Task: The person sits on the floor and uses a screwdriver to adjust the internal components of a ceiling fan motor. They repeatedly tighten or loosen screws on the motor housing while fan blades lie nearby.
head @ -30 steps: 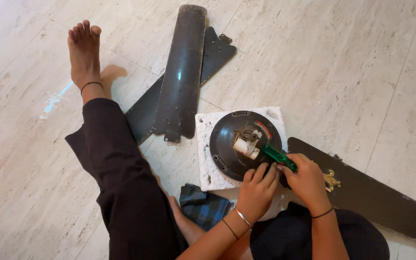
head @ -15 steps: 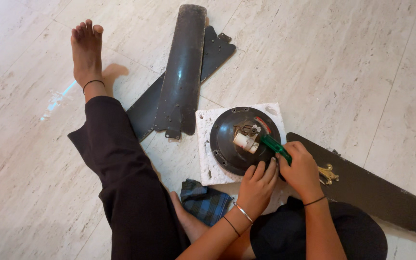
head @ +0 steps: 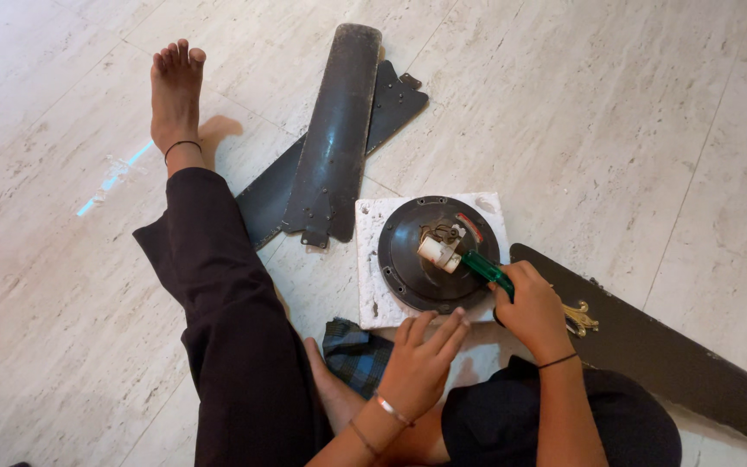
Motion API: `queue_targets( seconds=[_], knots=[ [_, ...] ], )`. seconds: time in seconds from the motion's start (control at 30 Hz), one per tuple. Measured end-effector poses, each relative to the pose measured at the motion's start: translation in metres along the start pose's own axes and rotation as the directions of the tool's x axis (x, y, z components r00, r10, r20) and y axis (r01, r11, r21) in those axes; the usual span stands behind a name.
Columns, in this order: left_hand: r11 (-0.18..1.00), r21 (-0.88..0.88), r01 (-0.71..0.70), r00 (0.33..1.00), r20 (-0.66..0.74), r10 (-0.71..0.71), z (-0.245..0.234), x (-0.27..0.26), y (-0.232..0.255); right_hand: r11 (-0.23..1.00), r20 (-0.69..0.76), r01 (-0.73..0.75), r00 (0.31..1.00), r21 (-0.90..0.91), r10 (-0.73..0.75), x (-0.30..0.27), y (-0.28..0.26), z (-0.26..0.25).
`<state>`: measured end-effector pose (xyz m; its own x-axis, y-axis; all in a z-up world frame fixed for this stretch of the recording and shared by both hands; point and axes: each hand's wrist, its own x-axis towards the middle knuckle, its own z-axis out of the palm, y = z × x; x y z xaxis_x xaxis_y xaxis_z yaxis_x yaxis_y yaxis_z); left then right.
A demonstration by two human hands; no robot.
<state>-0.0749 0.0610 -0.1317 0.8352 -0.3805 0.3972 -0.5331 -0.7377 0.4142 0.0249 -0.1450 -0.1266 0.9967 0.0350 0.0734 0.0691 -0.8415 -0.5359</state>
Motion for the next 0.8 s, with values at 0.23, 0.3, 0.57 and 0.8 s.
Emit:
queue_targets(
  seconds=[0.23,0.3,0.57,0.8],
  knots=[
    [0.968,-0.194,0.160,0.987,0.036,-0.156,-0.023,-0.033,-0.001,0.992,-0.052,0.061,0.997,0.111,-0.056,0.004,0.005,-0.002],
    [0.960,-0.239,0.148,0.989,0.008,-0.150,-0.015,-0.029,-0.002,0.993,-0.054,0.068,0.997,0.101,-0.063,0.003,0.005,-0.002],
    [0.929,-0.335,0.159,0.987,0.061,-0.147,0.008,-0.034,0.001,0.986,0.075,0.024,0.997,0.165,-0.037,0.004,-0.006,-0.012],
    [0.923,-0.334,0.190,0.982,0.066,-0.178,0.020,-0.039,-0.009,0.994,0.090,-0.020,0.996,0.104,0.011,0.003,-0.008,-0.012]
  ],
)
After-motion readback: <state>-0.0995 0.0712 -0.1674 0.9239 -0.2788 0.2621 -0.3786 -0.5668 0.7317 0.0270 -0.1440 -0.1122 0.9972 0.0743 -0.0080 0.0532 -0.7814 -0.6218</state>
